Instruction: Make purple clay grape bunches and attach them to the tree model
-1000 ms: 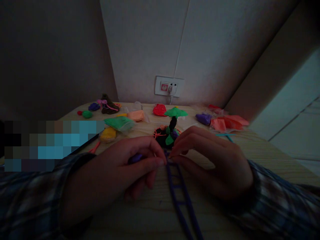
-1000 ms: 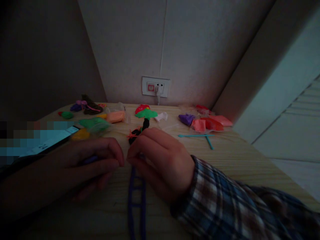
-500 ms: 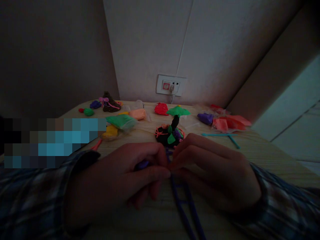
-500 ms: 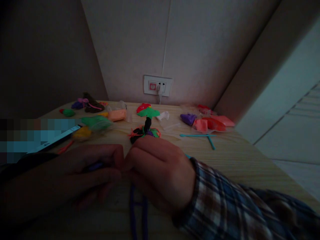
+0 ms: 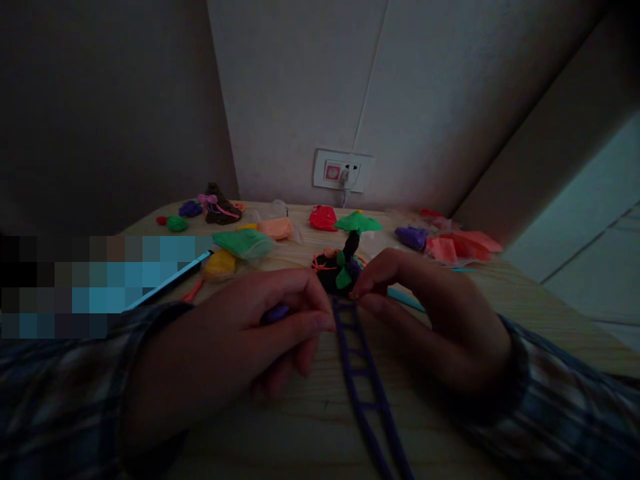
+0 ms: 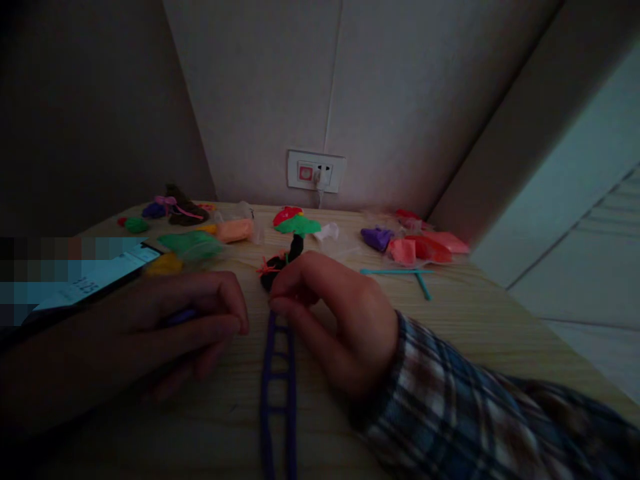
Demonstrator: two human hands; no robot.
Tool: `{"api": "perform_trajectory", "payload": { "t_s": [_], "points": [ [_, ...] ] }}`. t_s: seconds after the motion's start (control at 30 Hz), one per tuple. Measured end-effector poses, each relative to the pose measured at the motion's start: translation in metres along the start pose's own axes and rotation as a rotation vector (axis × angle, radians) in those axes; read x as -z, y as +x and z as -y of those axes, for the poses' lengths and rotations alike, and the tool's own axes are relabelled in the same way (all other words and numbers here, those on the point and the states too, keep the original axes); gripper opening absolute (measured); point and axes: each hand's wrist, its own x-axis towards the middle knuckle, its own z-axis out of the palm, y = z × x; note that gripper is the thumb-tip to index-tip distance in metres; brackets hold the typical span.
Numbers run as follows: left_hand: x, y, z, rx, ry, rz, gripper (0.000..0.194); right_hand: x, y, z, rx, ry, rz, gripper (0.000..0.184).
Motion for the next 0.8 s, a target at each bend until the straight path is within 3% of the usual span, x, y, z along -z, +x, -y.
{"api": "perform_trajectory", "payload": {
  "t_s": [0.17,0.3,0.43,0.57,0.67,0.8],
  "points": [
    [0.002,0.0,0.002,-0.016,0.018,-0.02,0.018,-0.001,-0.002,0.0,-0.057,0.061,0.019,0.012],
    [0.002,0.0,0.001,-0.024,0.045,-0.025,0.017,-0.007,-0.004,0.007,-0.142,0.108,-0.055,0.014],
    [0.001,0.001,0.001,-0.034,0.038,-0.036,0.016,-0.007,-0.003,0.007,-0.097,0.06,-0.035,0.021],
    [0.005,0.004,0.01,-0.085,0.009,-0.051,0.014,-0.001,-0.002,-0.001,-0.033,-0.002,0.021,0.012],
    [0.007,0.006,0.015,-0.136,-0.009,-0.057,0.014,0.001,-0.003,-0.004,-0.031,-0.008,0.029,0.015],
    [0.007,0.006,0.007,-0.11,0.024,-0.07,0.017,-0.001,-0.002,-0.004,-0.047,0.002,0.006,0.016]
  ]
}}
